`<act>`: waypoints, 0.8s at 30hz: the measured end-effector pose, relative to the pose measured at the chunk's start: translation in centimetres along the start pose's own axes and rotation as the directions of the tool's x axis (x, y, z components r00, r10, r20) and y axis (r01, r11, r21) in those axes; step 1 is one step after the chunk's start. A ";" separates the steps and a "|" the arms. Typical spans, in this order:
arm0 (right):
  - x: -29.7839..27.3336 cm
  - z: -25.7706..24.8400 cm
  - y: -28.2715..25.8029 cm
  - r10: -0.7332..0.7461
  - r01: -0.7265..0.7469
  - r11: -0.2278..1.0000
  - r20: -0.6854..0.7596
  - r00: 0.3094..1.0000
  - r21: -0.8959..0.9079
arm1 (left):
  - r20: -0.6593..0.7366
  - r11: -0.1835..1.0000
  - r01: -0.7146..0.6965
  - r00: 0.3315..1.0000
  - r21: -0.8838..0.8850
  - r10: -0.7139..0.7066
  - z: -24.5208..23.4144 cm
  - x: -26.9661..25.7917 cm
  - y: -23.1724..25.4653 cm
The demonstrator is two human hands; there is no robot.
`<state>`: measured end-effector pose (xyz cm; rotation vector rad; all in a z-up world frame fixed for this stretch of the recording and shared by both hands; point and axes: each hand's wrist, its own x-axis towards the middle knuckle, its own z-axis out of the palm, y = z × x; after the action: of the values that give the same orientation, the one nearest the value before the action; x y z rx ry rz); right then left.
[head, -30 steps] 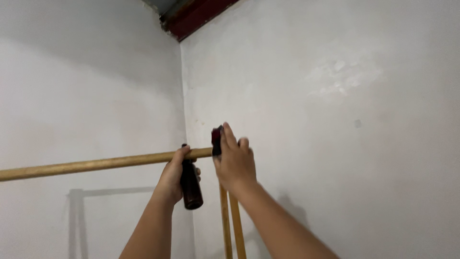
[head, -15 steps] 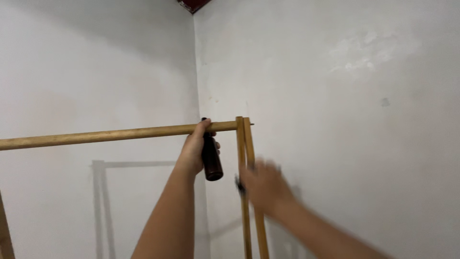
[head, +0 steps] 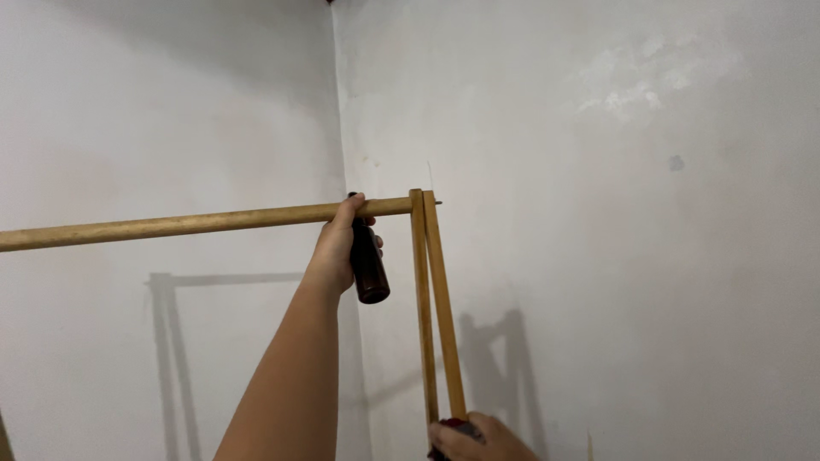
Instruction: The person cleans a wooden clothes rack by spraying it with a liquid from a spray bottle and wiping it with a cloth. They systematically clean the top bar, vertical supports, and lower shelves of the rack.
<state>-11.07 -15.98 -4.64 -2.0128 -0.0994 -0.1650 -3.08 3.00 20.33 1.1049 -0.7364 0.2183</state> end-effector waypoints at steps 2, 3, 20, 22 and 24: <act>-0.4 -0.4 -0.9 -0.246 0.246 0.969 -0.095 0.965 -0.012 | -0.002 1.000 0.009 1.000 0.023 -0.009 -0.2 -0.2 0.1; -0.5 -1.2 -2.2 -0.359 0.358 0.933 -0.145 0.922 -0.031 | -0.002 1.000 0.014 1.000 0.027 -0.014 -0.2 -0.2 0.1; 8.6 5.0 13.9 -0.800 0.678 0.599 -0.305 0.516 -0.426 | -0.247 0.977 0.007 0.968 0.213 0.047 0.9 -0.8 -0.6; 10.3 6.1 16.8 -0.563 0.536 0.826 -0.286 0.775 -0.174 | -0.284 0.911 -0.058 0.940 0.409 0.188 0.9 -1.8 -2.4; 10.4 6.9 19.1 -0.064 0.085 0.963 -0.089 0.994 0.256 | -0.309 0.792 -0.080 0.893 0.605 0.326 0.5 -5.3 -5.3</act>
<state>2.42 -18.04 -22.87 -1.7399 -0.1388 -0.2670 -4.50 1.17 13.19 1.4963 -0.4178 0.8870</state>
